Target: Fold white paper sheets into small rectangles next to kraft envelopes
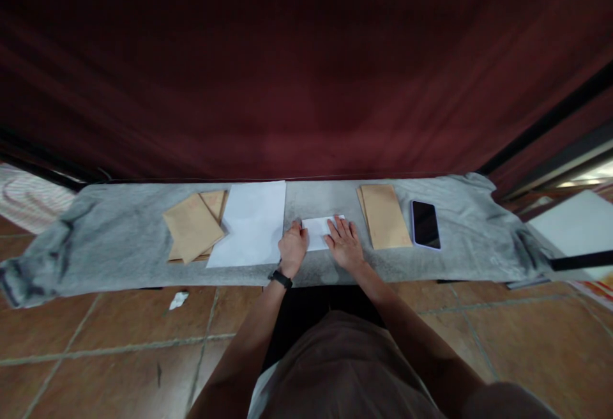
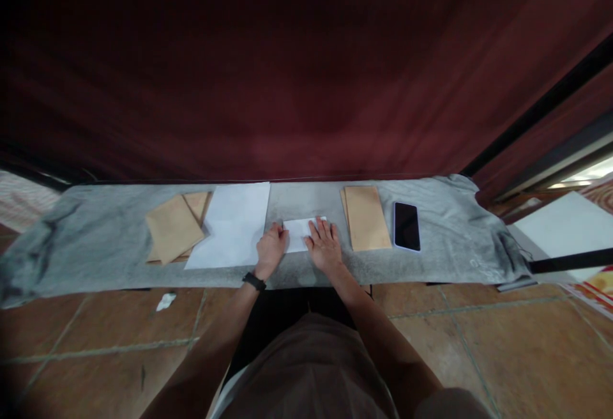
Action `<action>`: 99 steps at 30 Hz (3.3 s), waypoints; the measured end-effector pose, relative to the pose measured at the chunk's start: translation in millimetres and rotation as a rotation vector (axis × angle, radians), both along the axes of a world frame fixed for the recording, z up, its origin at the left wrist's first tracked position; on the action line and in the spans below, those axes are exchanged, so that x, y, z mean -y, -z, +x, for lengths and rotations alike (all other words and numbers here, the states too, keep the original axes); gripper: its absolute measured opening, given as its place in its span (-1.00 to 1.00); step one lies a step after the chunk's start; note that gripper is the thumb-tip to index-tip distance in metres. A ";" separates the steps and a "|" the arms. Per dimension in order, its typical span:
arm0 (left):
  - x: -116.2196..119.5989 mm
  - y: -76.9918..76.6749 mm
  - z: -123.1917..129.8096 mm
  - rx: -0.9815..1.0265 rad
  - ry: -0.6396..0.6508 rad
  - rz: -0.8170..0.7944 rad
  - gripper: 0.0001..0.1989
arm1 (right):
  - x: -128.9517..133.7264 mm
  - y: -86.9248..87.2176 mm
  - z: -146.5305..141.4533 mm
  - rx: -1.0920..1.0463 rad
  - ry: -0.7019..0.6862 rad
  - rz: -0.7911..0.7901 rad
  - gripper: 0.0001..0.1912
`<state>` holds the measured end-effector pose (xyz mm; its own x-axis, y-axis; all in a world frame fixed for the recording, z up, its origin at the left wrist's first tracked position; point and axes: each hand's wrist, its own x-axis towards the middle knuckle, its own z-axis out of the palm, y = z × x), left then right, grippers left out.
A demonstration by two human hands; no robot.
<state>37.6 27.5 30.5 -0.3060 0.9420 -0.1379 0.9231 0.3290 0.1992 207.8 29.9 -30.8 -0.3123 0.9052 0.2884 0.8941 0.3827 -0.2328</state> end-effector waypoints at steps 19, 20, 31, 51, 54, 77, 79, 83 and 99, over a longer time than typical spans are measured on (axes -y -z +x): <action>37.1 50.2 32.9 -0.042 0.448 0.216 -0.41 | -0.2 0.9 1.2 -0.056 -0.015 -0.054 -0.47; 36.6 50.2 32.2 -0.042 0.448 0.212 -0.40 | 1.3 0.7 2.6 -0.075 -0.011 -0.051 -0.47; 38.7 52.9 36.3 -0.079 0.423 0.245 -0.42 | 36.4 -13.0 28.1 -0.006 -0.194 -0.021 -0.51; 30.8 41.0 63.3 0.152 0.698 0.283 -0.46 | 45.6 -3.5 36.7 0.043 -0.251 0.003 -0.46; 28.2 39.3 67.4 0.126 0.712 0.271 -0.44 | 45.5 -1.8 37.0 0.036 -0.252 -0.004 -0.41; 36.5 51.5 22.2 -0.074 0.301 0.342 -0.39 | 42.2 -16.0 30.6 -0.004 -0.207 -0.043 -0.53; 36.2 51.0 23.0 -0.072 0.299 0.335 -0.39 | 37.3 -14.1 27.1 0.000 -0.233 -0.034 -0.52; 35.3 51.7 22.9 -0.072 0.295 0.326 -0.39 | 22.9 -8.8 20.8 0.012 -0.271 -0.017 -0.48; 34.9 51.4 22.0 -0.069 0.296 0.341 -0.25 | -29.0 3.0 32.9 0.069 -0.186 -0.029 -0.48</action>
